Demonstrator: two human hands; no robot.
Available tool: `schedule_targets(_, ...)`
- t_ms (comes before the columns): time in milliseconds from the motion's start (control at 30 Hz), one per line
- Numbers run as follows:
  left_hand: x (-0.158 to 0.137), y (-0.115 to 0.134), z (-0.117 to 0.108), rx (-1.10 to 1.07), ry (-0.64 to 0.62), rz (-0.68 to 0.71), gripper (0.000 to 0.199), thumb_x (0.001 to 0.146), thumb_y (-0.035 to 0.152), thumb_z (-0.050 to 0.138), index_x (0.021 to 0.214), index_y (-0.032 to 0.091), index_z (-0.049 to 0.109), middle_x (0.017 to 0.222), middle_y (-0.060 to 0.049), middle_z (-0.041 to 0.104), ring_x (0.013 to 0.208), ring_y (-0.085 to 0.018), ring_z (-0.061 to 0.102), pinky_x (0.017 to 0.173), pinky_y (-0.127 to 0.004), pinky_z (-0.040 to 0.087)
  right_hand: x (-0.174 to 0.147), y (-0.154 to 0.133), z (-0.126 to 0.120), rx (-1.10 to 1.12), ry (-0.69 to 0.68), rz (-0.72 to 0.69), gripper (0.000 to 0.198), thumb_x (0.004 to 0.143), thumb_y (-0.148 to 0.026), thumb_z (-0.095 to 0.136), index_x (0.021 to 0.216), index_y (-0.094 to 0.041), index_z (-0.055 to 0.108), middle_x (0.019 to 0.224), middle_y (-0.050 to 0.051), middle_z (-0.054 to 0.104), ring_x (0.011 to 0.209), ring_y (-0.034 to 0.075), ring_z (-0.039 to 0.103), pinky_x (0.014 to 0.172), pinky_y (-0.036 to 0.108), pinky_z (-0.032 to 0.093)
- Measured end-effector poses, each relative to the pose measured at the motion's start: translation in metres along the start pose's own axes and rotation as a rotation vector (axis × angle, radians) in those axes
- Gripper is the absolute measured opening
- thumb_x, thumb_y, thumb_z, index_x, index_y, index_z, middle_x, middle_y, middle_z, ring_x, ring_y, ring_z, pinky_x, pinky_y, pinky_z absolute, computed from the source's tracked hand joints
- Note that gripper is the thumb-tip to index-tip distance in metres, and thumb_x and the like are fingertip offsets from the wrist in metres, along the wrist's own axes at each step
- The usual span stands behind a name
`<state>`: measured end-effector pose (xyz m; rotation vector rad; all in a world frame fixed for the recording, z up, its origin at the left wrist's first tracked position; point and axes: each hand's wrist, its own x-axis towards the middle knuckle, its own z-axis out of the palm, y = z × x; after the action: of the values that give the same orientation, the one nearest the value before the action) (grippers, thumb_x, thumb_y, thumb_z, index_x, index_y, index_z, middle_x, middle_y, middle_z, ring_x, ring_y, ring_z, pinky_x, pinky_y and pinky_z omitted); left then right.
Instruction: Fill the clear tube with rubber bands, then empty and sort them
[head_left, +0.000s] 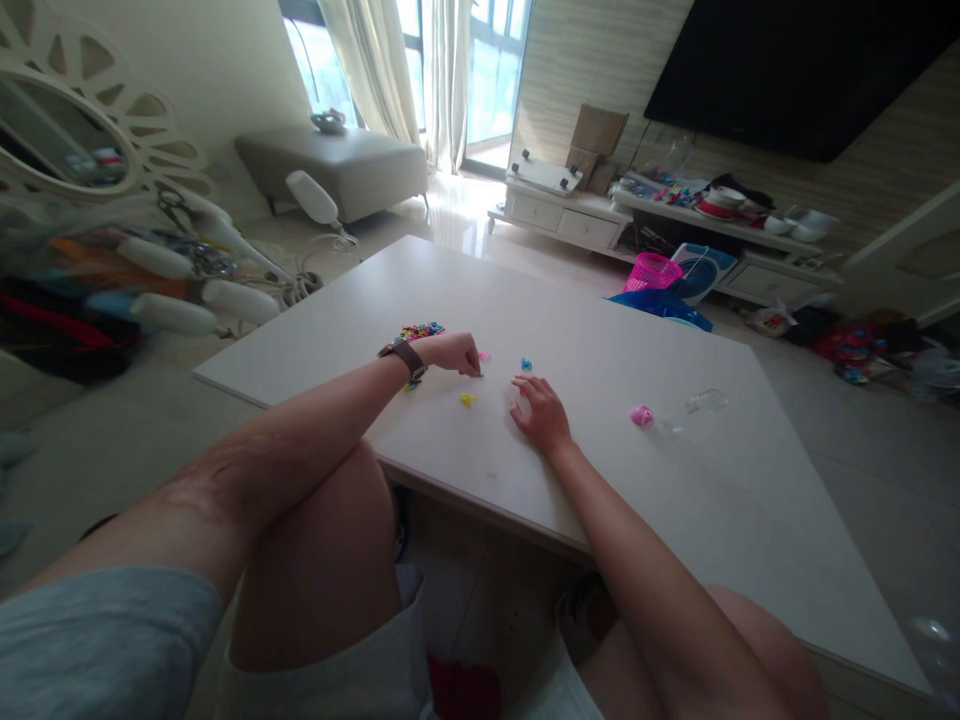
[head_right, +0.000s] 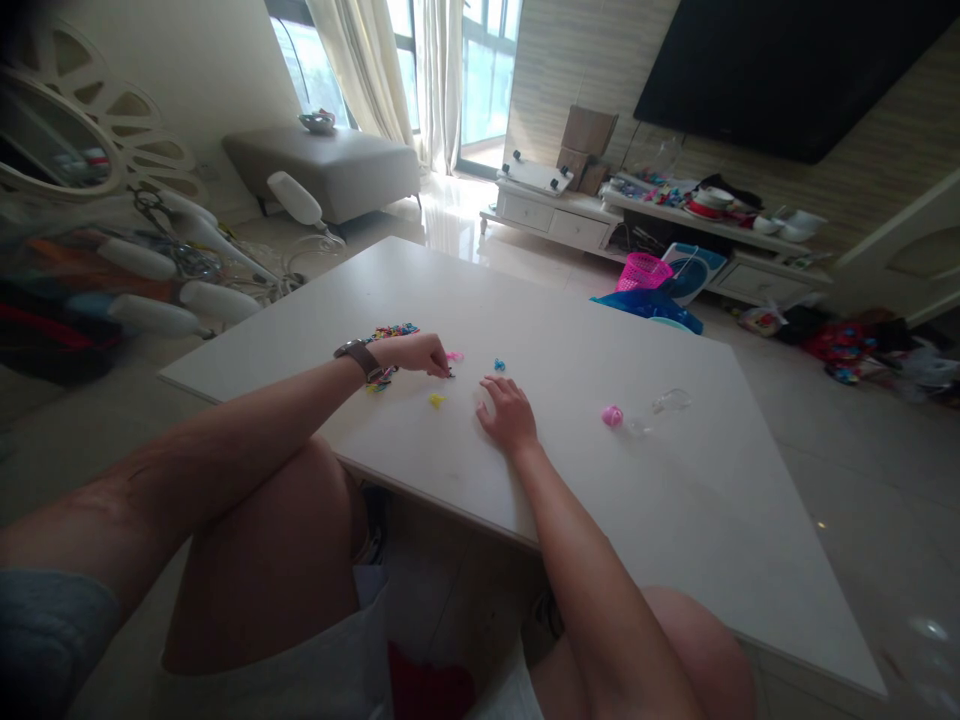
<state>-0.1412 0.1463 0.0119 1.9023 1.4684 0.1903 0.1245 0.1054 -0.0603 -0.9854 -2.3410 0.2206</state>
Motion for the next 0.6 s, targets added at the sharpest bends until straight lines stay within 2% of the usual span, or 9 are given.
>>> schedule_targets(133,-0.003,-0.006,-0.006,-0.143,0.255,-0.026,0.023,0.065,0.03,0.079,0.083,0.015,0.081,0.07,-0.004,0.075,0.063,-0.013,0.061,0.059,-0.022,0.042,0.0,0.0,0.0,0.003,-0.006,0.005,0.038,0.088,-0.02,0.057,0.125,-0.023,0.061,0.131,0.008,0.064,0.12,0.028,0.057,0.104,0.046,0.048)
schedule_targets(233,-0.004,-0.009,-0.005,-0.24,0.378,-0.062,0.025,0.067,0.035,0.081,0.082,0.014,0.079,0.07,-0.006,0.074,0.062,-0.013,0.062,0.058,-0.022,0.043,0.0,0.001,0.0,0.006,-0.01,0.011,0.038,0.087,-0.02,0.056,0.125,-0.024,0.061,0.13,0.009,0.064,0.119,0.028,0.057,0.104,0.046,0.048)
schedule_targets(433,0.0,-0.008,0.005,-0.322,0.43,-0.133,0.028,0.071,0.037,0.081,0.081,0.012,0.078,0.065,-0.007,0.072,0.061,-0.013,0.062,0.055,-0.021,0.042,-0.001,0.003,0.002,-0.001,-0.01,0.005,0.037,0.088,-0.02,0.056,0.124,-0.024,0.061,0.129,0.008,0.065,0.119,0.028,0.057,0.104,0.045,0.048)
schedule_targets(600,0.007,-0.014,0.012,-0.338,0.487,-0.164,0.023,0.071,0.031,0.08,0.083,0.011,0.079,0.067,-0.006,0.073,0.063,-0.013,0.062,0.056,-0.02,0.043,0.0,0.001,0.002,-0.005,-0.004,0.002,0.036,0.088,-0.02,0.057,0.123,-0.023,0.061,0.129,0.008,0.065,0.119,0.028,0.057,0.104,0.044,0.049)
